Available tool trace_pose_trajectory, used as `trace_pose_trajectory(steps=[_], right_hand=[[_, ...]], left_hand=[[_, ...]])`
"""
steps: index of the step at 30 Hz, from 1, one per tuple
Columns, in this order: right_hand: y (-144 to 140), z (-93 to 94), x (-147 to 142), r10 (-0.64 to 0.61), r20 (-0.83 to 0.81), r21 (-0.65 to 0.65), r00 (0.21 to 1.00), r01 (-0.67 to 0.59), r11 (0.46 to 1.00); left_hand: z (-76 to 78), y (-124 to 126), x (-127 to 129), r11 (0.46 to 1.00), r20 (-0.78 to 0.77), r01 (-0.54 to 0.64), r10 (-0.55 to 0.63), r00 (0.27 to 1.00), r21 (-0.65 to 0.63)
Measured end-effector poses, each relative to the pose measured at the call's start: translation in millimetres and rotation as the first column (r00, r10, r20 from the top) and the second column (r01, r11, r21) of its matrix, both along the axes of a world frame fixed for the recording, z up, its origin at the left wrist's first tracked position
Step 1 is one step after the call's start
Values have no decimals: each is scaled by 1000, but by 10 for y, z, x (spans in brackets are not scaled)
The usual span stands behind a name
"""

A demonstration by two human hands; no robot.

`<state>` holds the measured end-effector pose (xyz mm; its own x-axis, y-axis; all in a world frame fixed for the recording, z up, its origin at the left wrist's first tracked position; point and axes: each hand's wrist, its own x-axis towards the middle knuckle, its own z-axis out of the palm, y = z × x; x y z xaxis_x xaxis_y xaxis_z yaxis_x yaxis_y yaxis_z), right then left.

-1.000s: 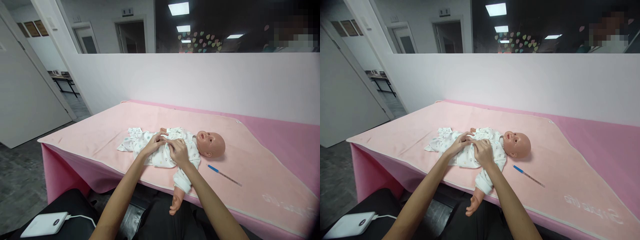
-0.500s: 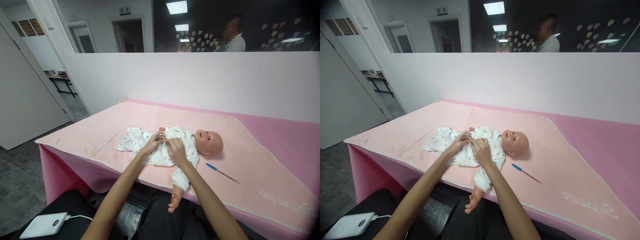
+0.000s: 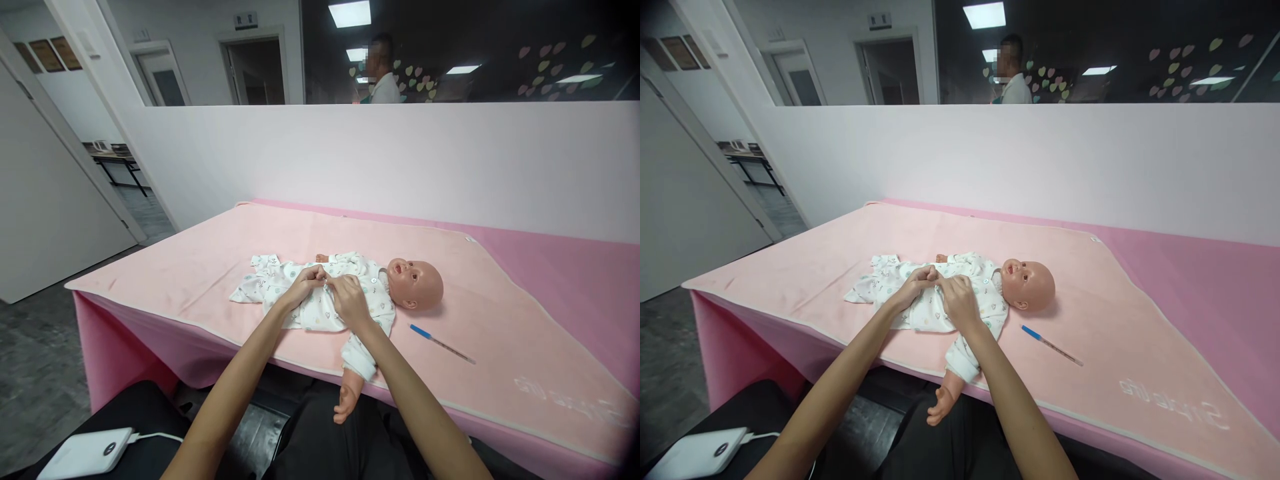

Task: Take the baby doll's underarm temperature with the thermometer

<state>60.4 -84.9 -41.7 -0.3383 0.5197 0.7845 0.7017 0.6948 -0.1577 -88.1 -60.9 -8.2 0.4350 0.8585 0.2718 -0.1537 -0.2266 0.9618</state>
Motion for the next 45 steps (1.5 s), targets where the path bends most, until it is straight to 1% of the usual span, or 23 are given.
trace_pose_trajectory(steps=[6,9,16,21,26,30,34,37,41,43,45], right_hand=[[32,-23,0,14,-23,22,1000,-14,1000],[35,-17,2,26,-31,31,999,-25,999],[-41,56,14,64,-124,-43,990,-69,997],[-47,53,18,59,-126,-47,990,-66,997],[-33,35,15,45,-115,-62,992,-53,997],[-29,30,14,63,-143,-91,988,-77,993],[-14,13,21,62,-227,-138,972,-95,986],[-8,16,25,41,-286,-166,957,-92,982],[-7,36,18,-1,-330,-171,944,-58,984],[-5,38,11,-17,-356,-175,934,-48,983],[-5,35,5,-25,-376,-173,926,-44,984]], left_hand=[[11,-12,-4,999,28,42,-42,999,-17],[7,-6,0,999,26,33,-33,999,-18],[-5,-5,-16,1000,0,6,-6,1000,-29],[-6,8,-19,999,10,13,-13,1000,-48],[-2,24,-15,998,-20,-28,27,999,-49],[-6,27,-17,999,-16,-9,8,1000,-52],[-12,25,-18,1000,0,9,-9,1000,-22],[-13,22,-16,1000,-13,-18,18,1000,-11],[-11,18,-15,999,-16,-35,35,999,-11],[-12,16,-17,999,-23,-33,34,999,24],[-17,13,-21,994,-50,-44,49,998,96]])
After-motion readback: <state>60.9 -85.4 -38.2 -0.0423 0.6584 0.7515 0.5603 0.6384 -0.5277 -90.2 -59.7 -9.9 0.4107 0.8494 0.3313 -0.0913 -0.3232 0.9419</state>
